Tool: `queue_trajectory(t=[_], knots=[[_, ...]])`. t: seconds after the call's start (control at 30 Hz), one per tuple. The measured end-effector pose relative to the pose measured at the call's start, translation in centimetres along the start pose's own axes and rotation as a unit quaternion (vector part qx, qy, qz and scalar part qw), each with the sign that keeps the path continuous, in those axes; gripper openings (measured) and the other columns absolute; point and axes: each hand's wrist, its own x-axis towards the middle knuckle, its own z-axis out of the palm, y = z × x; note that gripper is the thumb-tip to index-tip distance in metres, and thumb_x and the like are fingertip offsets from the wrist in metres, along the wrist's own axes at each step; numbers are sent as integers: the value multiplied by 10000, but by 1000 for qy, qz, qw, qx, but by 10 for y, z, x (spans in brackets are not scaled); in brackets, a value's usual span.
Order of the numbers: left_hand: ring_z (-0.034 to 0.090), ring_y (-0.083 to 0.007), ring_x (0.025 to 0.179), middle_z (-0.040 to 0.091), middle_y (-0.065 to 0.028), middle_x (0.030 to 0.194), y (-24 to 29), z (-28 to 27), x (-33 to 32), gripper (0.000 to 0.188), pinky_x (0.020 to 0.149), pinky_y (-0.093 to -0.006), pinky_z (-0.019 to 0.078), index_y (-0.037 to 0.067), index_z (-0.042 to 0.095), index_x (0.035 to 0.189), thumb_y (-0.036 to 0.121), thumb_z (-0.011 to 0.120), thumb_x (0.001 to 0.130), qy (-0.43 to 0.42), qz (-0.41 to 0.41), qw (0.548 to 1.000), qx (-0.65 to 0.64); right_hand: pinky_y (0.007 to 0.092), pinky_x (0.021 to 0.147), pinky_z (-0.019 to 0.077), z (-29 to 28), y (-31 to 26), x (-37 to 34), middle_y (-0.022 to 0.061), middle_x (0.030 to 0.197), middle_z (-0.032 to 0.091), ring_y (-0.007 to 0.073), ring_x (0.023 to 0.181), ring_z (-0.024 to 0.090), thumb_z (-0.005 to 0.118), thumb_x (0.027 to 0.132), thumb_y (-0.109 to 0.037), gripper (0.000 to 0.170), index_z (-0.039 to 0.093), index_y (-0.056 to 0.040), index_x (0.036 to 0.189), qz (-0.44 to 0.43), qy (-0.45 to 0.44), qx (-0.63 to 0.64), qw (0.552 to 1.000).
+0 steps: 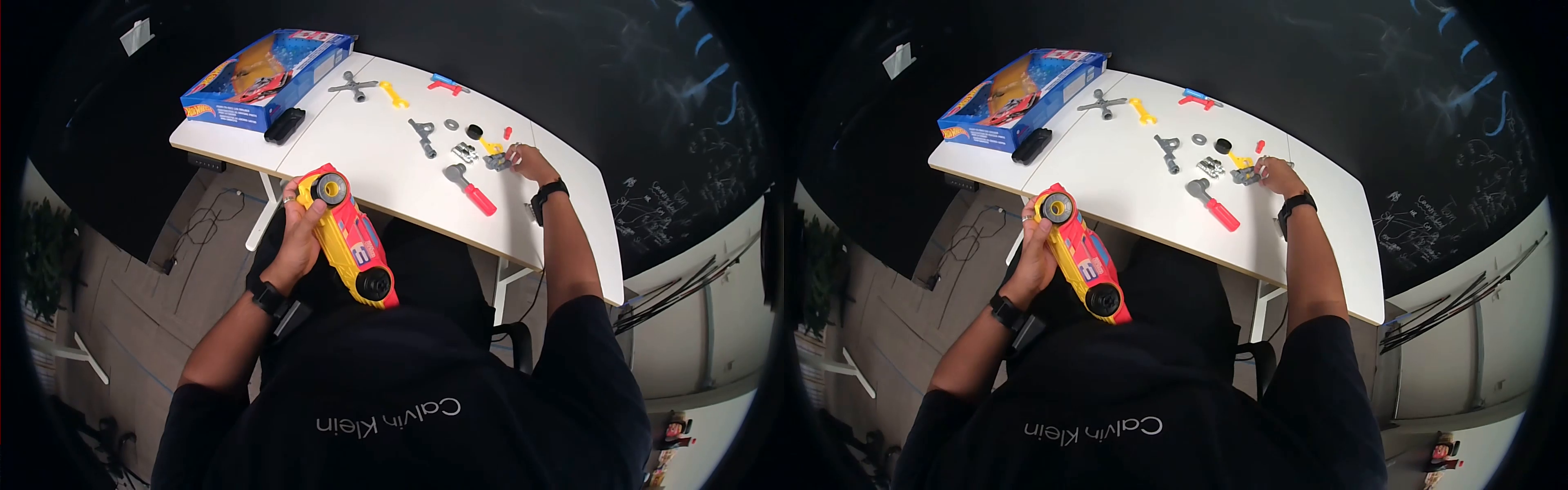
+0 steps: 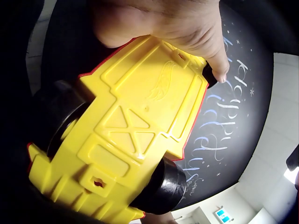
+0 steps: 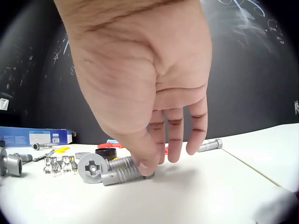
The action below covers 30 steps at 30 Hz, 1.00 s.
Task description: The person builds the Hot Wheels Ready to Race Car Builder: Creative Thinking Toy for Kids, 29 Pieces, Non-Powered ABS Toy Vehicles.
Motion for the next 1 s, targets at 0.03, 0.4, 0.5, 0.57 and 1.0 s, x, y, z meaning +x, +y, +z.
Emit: queue_trajectory(t=[0.03,0.4,0.5,0.57,1.0], knots=[[524,-230,1275,440,-123,1359,0,0,0,632,1074,-431,491,136,214,1397,218,682,981,3,2,1000,7,362,797,548,1,-1,-2,97,976,703,238,944,679,764,763,24,340,706,-103,1073,3,-9,-18,1000],[549,-240,1254,448,-127,1361,-4,-3,1,606,1046,-444,518,158,212,1390,107,659,984,7,-2,1000,-30,389,717,547,-41,-34,-31,144,868,706,287,823,695,805,682,-59,223,664,-33,853,22,19,-70,997],[570,-246,1235,453,-133,1353,-2,1,1,597,1022,-445,544,146,204,1366,95,658,982,9,-1,999,-35,361,704,551,-74,-85,-41,136,851,705,275,786,694,843,716,-82,244,677,-11,879,-15,46,-54,997],[570,-243,1235,454,-138,1349,-1,1,2,597,1023,-444,545,140,202,1358,95,662,980,19,-6,999,-30,340,696,554,-90,-177,-71,118,851,706,244,774,697,830,782,-75,222,699,-2,945,-123,165,-21,978],[554,-205,1245,495,-151,1348,6,6,3,655,1040,-390,519,117,212,1342,99,729,941,4,39,999,1,361,793,577,-24,-375,-141,119,992,709,317,926,713,733,852,3,139,719,-3,991,-401,120,136,898]])
